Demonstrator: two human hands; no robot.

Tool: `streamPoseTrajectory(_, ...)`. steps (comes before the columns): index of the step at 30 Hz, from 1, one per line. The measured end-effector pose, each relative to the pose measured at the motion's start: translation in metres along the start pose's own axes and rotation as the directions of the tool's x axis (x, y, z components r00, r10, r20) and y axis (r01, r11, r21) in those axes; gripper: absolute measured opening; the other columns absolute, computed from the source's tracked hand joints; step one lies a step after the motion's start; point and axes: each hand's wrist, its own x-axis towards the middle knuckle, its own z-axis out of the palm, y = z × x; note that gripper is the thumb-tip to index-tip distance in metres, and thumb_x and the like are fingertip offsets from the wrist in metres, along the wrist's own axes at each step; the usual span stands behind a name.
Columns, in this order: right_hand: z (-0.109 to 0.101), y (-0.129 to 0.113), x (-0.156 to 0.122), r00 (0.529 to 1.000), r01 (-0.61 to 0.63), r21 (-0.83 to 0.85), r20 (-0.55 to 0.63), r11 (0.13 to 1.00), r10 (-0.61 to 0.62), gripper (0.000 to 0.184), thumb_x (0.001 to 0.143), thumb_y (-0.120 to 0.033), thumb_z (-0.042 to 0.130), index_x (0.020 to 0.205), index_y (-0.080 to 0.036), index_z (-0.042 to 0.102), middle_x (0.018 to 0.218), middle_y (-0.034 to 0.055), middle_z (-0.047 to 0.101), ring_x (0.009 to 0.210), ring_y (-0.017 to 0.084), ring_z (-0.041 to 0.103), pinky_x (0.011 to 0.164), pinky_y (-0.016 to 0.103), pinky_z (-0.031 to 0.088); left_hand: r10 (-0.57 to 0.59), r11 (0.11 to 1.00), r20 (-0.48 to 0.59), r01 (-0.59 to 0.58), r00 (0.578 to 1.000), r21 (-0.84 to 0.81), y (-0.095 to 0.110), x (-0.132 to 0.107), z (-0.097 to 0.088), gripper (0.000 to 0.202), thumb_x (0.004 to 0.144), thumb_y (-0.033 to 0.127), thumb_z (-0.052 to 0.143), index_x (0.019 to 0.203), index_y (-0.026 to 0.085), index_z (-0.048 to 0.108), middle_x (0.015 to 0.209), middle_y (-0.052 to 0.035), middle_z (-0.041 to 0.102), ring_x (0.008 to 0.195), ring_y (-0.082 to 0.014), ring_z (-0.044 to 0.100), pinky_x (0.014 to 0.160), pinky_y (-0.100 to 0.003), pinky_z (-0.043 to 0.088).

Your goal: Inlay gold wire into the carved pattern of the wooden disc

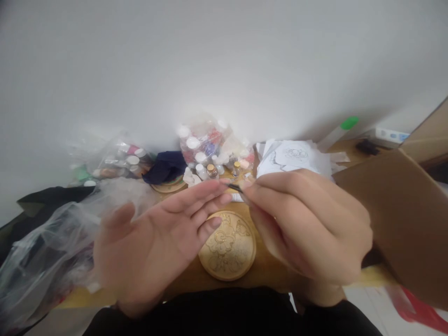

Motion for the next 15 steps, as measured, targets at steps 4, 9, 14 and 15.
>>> streamPoseTrajectory(4,0.000,-0.006,0.001,0.990,0.095,0.033,-0.108,0.995,-0.091,0.014,0.091,-0.022,0.060,0.079,-0.024,0.065,0.070,0.0008,0.065,0.060,0.015,0.061,0.062,0.033,0.048,-0.002,1.000,0.003,0.002,1.000,0.002,-0.001,0.002,0.000,0.061,0.083,0.047,0.037,0.125,0.014,0.068,0.137,-0.0020,0.063,0.139,-0.0227,0.048,0.105,-0.024,0.041)
streamPoseTrajectory(9,-0.002,-0.014,0.001,0.997,0.022,0.041,-0.077,0.999,-0.019,0.013,0.090,-0.017,0.060,0.080,-0.024,0.065,0.073,0.0025,0.067,0.063,0.017,0.061,0.065,0.036,0.047,-0.003,1.000,0.008,0.003,1.000,-0.011,-0.001,0.002,0.001,0.062,0.084,0.047,0.034,0.125,0.015,0.067,0.137,-0.0013,0.063,0.138,-0.0224,0.048,0.106,-0.025,0.040)
streamPoseTrajectory(14,-0.002,-0.011,0.000,0.997,0.043,0.031,-0.062,0.999,-0.041,0.012,0.090,-0.016,0.061,0.081,-0.024,0.065,0.073,0.0014,0.067,0.061,0.017,0.060,0.063,0.036,0.046,-0.005,0.999,0.003,0.006,1.000,-0.035,0.000,0.002,0.001,0.061,0.084,0.046,0.037,0.125,0.013,0.067,0.137,-0.0033,0.063,0.135,-0.0208,0.050,0.106,-0.024,0.041)
streamPoseTrajectory(15,-0.002,-0.011,-0.001,0.997,0.044,0.022,-0.062,0.999,-0.043,0.013,0.091,-0.017,0.061,0.081,-0.024,0.065,0.073,0.0014,0.066,0.060,0.017,0.060,0.063,0.036,0.046,-0.009,0.999,-0.001,0.009,1.000,-0.034,0.000,0.001,0.001,0.060,0.084,0.047,0.038,0.124,0.013,0.068,0.137,-0.0032,0.063,0.136,-0.0214,0.050,0.106,-0.024,0.041)
